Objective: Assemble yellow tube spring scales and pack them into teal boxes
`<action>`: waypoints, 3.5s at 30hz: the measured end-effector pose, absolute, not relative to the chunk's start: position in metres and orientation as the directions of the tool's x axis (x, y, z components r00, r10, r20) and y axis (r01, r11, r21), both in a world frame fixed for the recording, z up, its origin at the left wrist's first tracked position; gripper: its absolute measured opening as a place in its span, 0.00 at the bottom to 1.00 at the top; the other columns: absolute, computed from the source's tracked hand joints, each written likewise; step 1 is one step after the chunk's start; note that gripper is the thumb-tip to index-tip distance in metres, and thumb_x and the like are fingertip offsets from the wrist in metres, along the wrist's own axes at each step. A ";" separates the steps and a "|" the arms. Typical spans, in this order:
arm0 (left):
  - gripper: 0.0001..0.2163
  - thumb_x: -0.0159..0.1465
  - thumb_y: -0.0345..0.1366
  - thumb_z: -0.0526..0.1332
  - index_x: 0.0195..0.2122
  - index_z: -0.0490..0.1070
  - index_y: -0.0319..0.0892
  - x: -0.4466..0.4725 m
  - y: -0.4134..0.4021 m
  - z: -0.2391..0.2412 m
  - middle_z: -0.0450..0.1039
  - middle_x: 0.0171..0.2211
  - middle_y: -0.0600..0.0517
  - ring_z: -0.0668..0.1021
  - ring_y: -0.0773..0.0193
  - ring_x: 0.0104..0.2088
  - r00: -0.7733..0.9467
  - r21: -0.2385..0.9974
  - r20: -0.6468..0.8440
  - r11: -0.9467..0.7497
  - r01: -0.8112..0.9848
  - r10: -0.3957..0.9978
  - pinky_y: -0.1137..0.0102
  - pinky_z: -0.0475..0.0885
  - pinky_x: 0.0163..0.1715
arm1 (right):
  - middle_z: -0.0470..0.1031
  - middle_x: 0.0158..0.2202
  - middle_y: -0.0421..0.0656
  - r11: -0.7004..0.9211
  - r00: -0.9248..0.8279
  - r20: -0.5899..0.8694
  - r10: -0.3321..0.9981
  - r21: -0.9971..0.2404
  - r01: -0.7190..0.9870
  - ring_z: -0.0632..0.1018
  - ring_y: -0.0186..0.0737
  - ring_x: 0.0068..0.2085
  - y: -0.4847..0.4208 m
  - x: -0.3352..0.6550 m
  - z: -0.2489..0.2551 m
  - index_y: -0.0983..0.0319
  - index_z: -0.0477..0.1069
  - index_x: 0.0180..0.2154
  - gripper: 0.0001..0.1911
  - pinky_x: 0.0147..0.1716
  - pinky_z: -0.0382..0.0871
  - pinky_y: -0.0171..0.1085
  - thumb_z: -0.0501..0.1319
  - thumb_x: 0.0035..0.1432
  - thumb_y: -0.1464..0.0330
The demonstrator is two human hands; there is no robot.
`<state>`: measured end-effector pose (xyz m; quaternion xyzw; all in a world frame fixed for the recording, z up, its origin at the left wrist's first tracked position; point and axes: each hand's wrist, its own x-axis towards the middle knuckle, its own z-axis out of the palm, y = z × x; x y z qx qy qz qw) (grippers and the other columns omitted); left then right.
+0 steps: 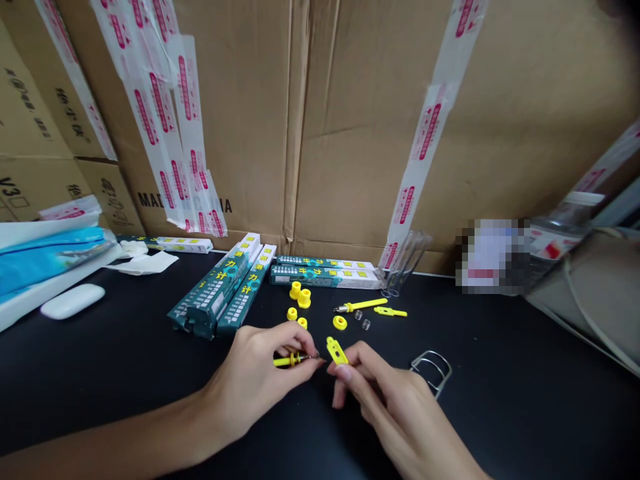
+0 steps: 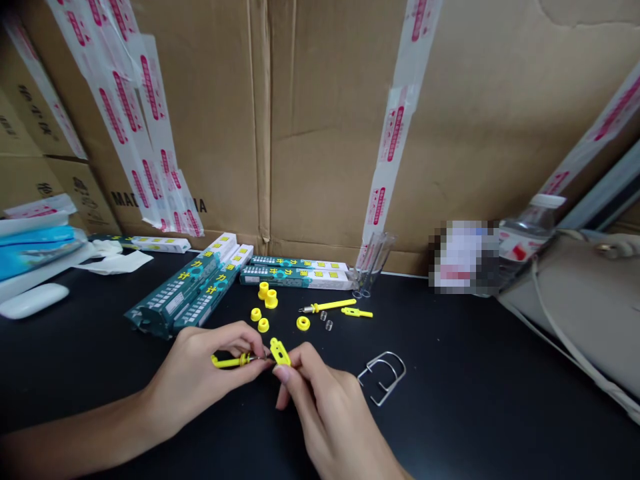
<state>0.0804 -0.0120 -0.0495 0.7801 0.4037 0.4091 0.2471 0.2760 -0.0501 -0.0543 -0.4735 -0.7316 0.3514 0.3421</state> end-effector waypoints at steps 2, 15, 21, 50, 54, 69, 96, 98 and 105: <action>0.06 0.58 0.25 0.68 0.29 0.75 0.43 0.080 -0.012 -0.049 0.80 0.26 0.60 0.82 0.70 0.27 0.347 0.713 0.438 -0.556 0.427 0.829 0.80 0.77 0.34 | 0.67 0.24 0.35 0.364 -0.307 0.230 0.923 -0.777 0.513 0.66 0.33 0.22 -0.049 0.274 -0.051 0.57 0.63 0.29 0.18 0.25 0.58 0.34 0.48 0.72 0.60; 0.07 0.57 0.25 0.66 0.28 0.72 0.43 0.081 -0.011 -0.051 0.77 0.24 0.61 0.81 0.71 0.26 0.349 0.767 0.385 -0.506 0.394 0.855 0.81 0.74 0.29 | 0.64 0.21 0.33 0.502 -0.345 0.366 0.865 -0.586 0.636 0.65 0.32 0.19 -0.054 0.271 -0.060 0.58 0.65 0.33 0.13 0.19 0.56 0.33 0.49 0.71 0.67; 0.06 0.55 0.25 0.66 0.26 0.73 0.43 0.082 -0.009 -0.051 0.75 0.22 0.60 0.78 0.71 0.22 0.316 0.751 0.384 -0.492 0.440 0.868 0.81 0.72 0.24 | 0.66 0.20 0.35 0.546 -0.368 0.417 0.831 -0.485 0.683 0.68 0.32 0.18 -0.055 0.267 -0.064 0.59 0.66 0.33 0.12 0.18 0.57 0.33 0.50 0.70 0.69; 0.05 0.51 0.24 0.66 0.24 0.74 0.41 0.083 -0.007 -0.053 0.75 0.19 0.60 0.77 0.70 0.20 0.287 0.759 0.313 -0.421 0.497 0.905 0.80 0.71 0.23 | 0.52 0.20 0.31 0.607 -0.387 0.492 0.780 -0.443 0.659 0.59 0.30 0.17 -0.050 0.262 -0.062 0.56 0.50 0.27 0.16 0.18 0.52 0.32 0.51 0.67 0.74; 0.05 0.52 0.25 0.66 0.25 0.75 0.41 0.083 -0.007 -0.052 0.76 0.19 0.60 0.79 0.70 0.21 0.292 0.763 0.287 -0.402 0.506 0.912 0.79 0.71 0.24 | 0.51 0.21 0.30 0.613 -0.390 0.496 0.776 -0.451 0.648 0.57 0.30 0.18 -0.049 0.264 -0.063 0.56 0.49 0.27 0.17 0.18 0.51 0.31 0.51 0.67 0.74; 0.05 0.50 0.25 0.64 0.22 0.72 0.43 0.084 -0.006 -0.051 0.75 0.19 0.60 0.77 0.70 0.21 0.281 0.779 0.256 -0.369 0.507 0.925 0.79 0.70 0.23 | 0.52 0.20 0.31 0.533 -0.396 0.358 0.846 -0.520 0.668 0.55 0.31 0.19 -0.045 0.264 -0.065 0.57 0.53 0.26 0.15 0.19 0.49 0.32 0.51 0.67 0.71; 0.07 0.54 0.32 0.68 0.34 0.74 0.43 0.082 -0.007 -0.049 0.80 0.26 0.57 0.82 0.66 0.28 0.312 0.884 0.185 -0.297 0.361 0.932 0.76 0.76 0.28 | 0.56 0.20 0.33 0.111 -0.260 -0.013 0.966 -0.882 0.457 0.56 0.32 0.22 -0.036 0.270 -0.058 0.61 0.70 0.29 0.21 0.20 0.47 0.33 0.54 0.67 0.53; 0.06 0.56 0.32 0.67 0.35 0.75 0.43 0.082 -0.009 -0.046 0.81 0.28 0.56 0.83 0.64 0.29 0.315 0.874 0.201 -0.315 0.371 0.928 0.75 0.77 0.31 | 0.55 0.20 0.33 0.108 -0.253 -0.012 0.967 -0.884 0.454 0.55 0.31 0.21 -0.036 0.271 -0.058 0.60 0.70 0.29 0.22 0.19 0.46 0.33 0.53 0.67 0.53; 0.06 0.59 0.29 0.65 0.35 0.71 0.46 0.080 -0.010 -0.046 0.83 0.29 0.60 0.84 0.66 0.32 0.318 0.858 0.201 -0.323 0.400 0.927 0.77 0.74 0.32 | 0.51 0.19 0.31 0.117 -0.253 -0.004 0.967 -0.880 0.461 0.52 0.31 0.18 -0.034 0.273 -0.061 0.60 0.71 0.32 0.22 0.17 0.43 0.34 0.50 0.69 0.53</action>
